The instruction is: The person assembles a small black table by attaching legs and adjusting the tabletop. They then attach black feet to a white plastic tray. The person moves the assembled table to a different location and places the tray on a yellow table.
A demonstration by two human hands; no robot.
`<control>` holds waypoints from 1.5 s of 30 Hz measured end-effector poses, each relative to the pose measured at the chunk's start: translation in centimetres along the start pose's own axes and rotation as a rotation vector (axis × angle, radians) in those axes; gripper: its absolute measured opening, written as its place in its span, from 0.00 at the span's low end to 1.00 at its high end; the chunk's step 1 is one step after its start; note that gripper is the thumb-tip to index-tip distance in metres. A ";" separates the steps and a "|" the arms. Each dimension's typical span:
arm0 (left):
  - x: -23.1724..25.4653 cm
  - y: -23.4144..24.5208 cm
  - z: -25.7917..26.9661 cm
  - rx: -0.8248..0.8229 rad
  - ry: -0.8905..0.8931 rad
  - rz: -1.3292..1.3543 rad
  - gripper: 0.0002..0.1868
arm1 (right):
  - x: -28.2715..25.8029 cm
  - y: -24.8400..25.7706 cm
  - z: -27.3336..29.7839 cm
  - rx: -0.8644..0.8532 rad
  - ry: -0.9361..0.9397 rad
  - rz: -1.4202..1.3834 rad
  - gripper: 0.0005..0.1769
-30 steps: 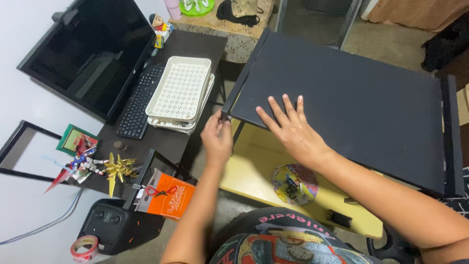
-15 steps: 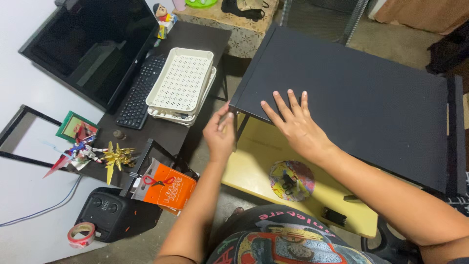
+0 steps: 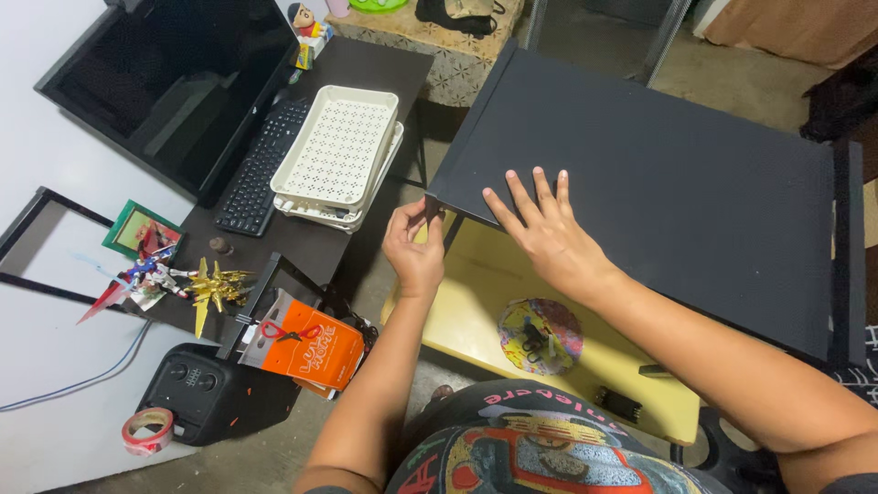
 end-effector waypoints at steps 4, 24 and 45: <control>0.2 -0.1 0.1 -0.005 0.006 0.015 0.12 | 0.1 -0.1 0.2 -0.021 0.001 0.008 0.49; 1.3 -0.3 0.5 -0.123 0.071 -0.020 0.13 | 0.5 -1.3 1.3 -0.030 0.002 -0.058 0.51; -0.6 -1.3 0.1 -0.021 0.253 0.214 0.13 | 17.2 -3.7 -7.8 0.374 -0.361 -0.325 0.34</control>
Point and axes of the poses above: each hand's wrist, its own z-axis away from the middle knuckle, its own y-axis out of the back of the hand, x = y × z, the point moved 1 cm from there along -z, towards the middle knuckle, and after that the axes turned 12 degrees about y, right-handed, at the moved point
